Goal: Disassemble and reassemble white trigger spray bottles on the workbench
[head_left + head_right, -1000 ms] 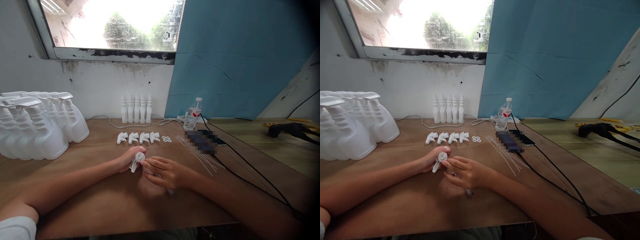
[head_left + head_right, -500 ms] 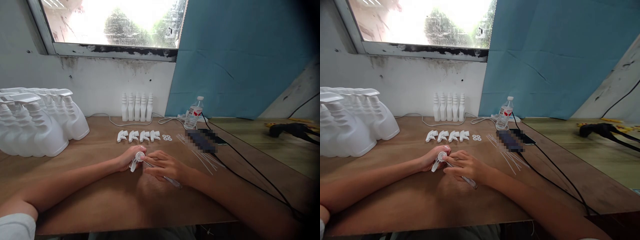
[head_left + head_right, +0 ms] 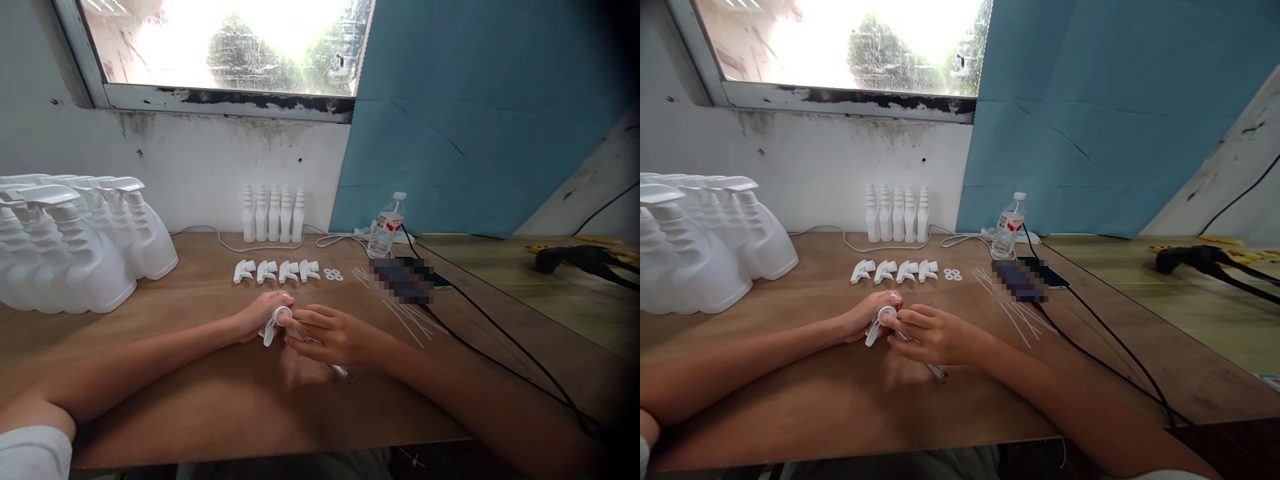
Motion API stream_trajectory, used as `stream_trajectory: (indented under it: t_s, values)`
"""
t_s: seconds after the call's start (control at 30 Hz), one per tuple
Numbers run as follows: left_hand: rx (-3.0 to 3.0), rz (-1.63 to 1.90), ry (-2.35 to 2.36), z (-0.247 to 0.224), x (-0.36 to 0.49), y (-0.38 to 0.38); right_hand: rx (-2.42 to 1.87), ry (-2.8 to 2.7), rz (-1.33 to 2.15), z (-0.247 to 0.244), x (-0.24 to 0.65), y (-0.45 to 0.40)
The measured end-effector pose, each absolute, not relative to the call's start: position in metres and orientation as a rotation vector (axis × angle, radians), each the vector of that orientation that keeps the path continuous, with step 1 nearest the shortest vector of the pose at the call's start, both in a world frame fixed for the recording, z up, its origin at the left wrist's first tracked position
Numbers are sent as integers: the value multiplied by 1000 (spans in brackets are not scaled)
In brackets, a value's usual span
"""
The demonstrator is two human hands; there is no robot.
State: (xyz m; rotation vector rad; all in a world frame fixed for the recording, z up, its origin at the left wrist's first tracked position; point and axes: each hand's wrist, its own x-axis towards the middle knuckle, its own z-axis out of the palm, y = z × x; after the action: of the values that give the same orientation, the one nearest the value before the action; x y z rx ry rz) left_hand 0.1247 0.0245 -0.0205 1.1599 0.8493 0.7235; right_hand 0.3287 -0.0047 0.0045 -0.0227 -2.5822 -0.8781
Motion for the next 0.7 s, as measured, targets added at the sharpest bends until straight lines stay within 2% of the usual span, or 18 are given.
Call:
stream_trajectory:
  t_s: [0.27, 0.7]
  values:
    - [1222, 666, 829, -23, 124, 28, 112, -2511, -983, -2, 329, -3]
    - [1332, 621, 903, -23, 125, 28, 21, -2585, -867, 2, 330, -15]
